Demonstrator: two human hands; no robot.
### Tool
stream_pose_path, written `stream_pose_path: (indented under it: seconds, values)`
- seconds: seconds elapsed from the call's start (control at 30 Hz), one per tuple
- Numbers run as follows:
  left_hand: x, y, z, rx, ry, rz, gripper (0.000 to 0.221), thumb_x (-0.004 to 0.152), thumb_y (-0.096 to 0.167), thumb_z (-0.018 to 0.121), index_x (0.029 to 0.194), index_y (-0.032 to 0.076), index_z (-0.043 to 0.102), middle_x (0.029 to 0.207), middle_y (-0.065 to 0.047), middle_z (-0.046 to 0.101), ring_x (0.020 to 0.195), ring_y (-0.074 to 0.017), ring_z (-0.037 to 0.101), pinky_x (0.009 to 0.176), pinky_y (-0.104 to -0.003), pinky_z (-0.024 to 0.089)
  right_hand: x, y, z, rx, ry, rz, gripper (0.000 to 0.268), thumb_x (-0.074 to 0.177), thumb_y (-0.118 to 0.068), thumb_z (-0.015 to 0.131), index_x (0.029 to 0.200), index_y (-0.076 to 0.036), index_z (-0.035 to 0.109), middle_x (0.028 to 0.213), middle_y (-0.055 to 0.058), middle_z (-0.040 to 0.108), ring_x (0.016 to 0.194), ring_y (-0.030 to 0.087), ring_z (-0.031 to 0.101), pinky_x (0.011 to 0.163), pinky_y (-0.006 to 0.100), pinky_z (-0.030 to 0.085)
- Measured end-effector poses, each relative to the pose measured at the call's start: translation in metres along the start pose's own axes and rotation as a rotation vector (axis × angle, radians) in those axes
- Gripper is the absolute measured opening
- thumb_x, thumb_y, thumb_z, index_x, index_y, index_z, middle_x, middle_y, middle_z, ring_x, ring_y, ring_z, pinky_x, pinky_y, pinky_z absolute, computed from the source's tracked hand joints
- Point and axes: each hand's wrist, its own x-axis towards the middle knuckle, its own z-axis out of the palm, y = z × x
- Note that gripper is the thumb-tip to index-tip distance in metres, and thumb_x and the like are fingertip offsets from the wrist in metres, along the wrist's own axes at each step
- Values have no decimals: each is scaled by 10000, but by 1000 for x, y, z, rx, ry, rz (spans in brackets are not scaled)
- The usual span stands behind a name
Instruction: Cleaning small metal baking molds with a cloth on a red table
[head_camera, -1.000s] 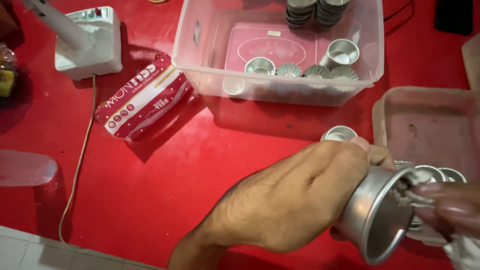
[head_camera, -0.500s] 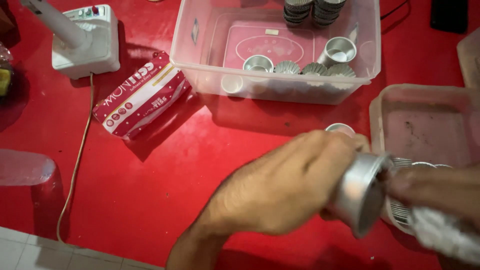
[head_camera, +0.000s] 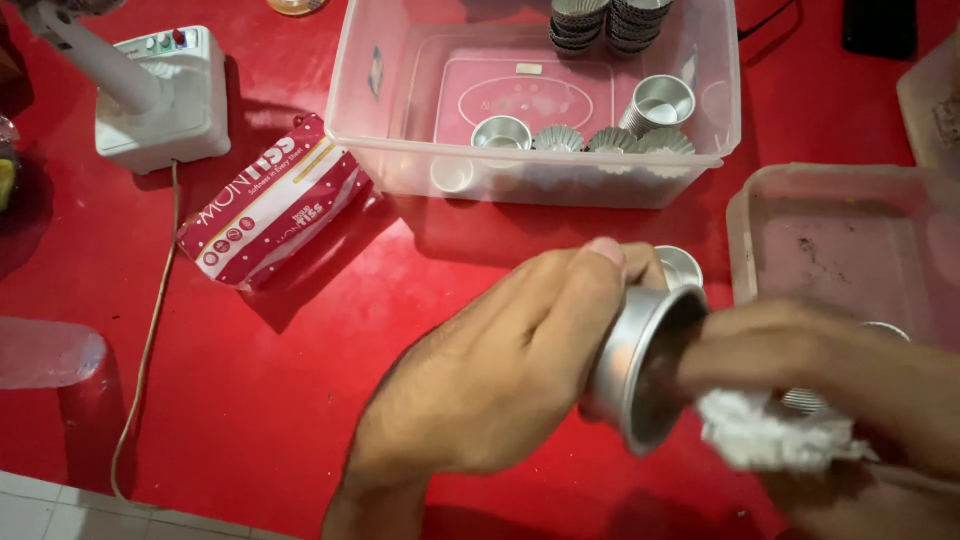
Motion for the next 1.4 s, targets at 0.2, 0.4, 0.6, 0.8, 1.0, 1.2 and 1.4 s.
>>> stream_pose_path:
  seconds: [0.2, 0.4, 0.6, 0.8, 1.0, 1.2, 1.4]
  values:
    - [10, -3, 4, -63, -42, -96, 402, 1001, 261, 165, 728, 123, 426, 654, -46, 552, 626, -186, 533, 681, -338, 504, -47, 41, -39, -830, 258, -1249, 159, 825, -57, 642, 921, -149, 728, 909, -21, 762, 852, 69, 735, 769, 186, 547]
    - [13, -15, -2, -93, 56, -42, 424, 1043, 242, 181, 715, 134, 427, 629, -13, 496, 591, -157, 481, 625, -328, 492, -73, 155, 18, -1562, 446, -2280, 296, 698, 35, 732, 896, -175, 799, 900, -50, 840, 778, 30, 825, 693, 161, 615]
    - [19, -9, 2, 56, 6, -231, 383, 990, 253, 196, 749, 110, 457, 728, -91, 599, 663, -222, 580, 688, -370, 533, -64, 159, 20, -1358, 630, -2532, 262, 882, 246, 536, 954, 66, 712, 1014, 192, 746, 918, 217, 740, 936, 304, 536]
    - [14, -22, 4, 168, 29, -131, 391, 1014, 238, 183, 815, 106, 493, 674, -63, 650, 696, -226, 611, 810, -361, 482, -60, 167, 30, -1075, 711, -2519, 176, 878, 212, 682, 984, 74, 704, 1004, 188, 759, 869, 196, 742, 806, 262, 542]
    - [11, -28, 3, 369, 189, -13, 443, 1033, 247, 165, 1118, 102, 574, 1052, -77, 670, 998, -254, 638, 944, -364, 450, -64, 165, 36, -1217, 599, -2390, 205, 735, 148, 691, 835, -20, 753, 797, 69, 765, 657, 92, 685, 587, 211, 523]
    - [11, -36, 3, 413, 131, 1, 324, 1011, 179, 214, 912, 95, 510, 789, -101, 638, 677, -307, 561, 677, -460, 415, -66, 150, 5, -1248, 813, -2353, 379, 779, 238, 585, 981, -28, 762, 925, 88, 731, 743, 132, 636, 649, 224, 437]
    - [-27, -53, 19, -229, 188, -75, 487, 1043, 269, 197, 970, -8, 590, 667, -139, 622, 588, -181, 557, 562, -311, 501, -41, 9, -157, -748, 646, -1927, 229, 1095, -250, 662, 1317, -199, 635, 1066, -96, 601, 795, 35, 488, 650, 205, 359]
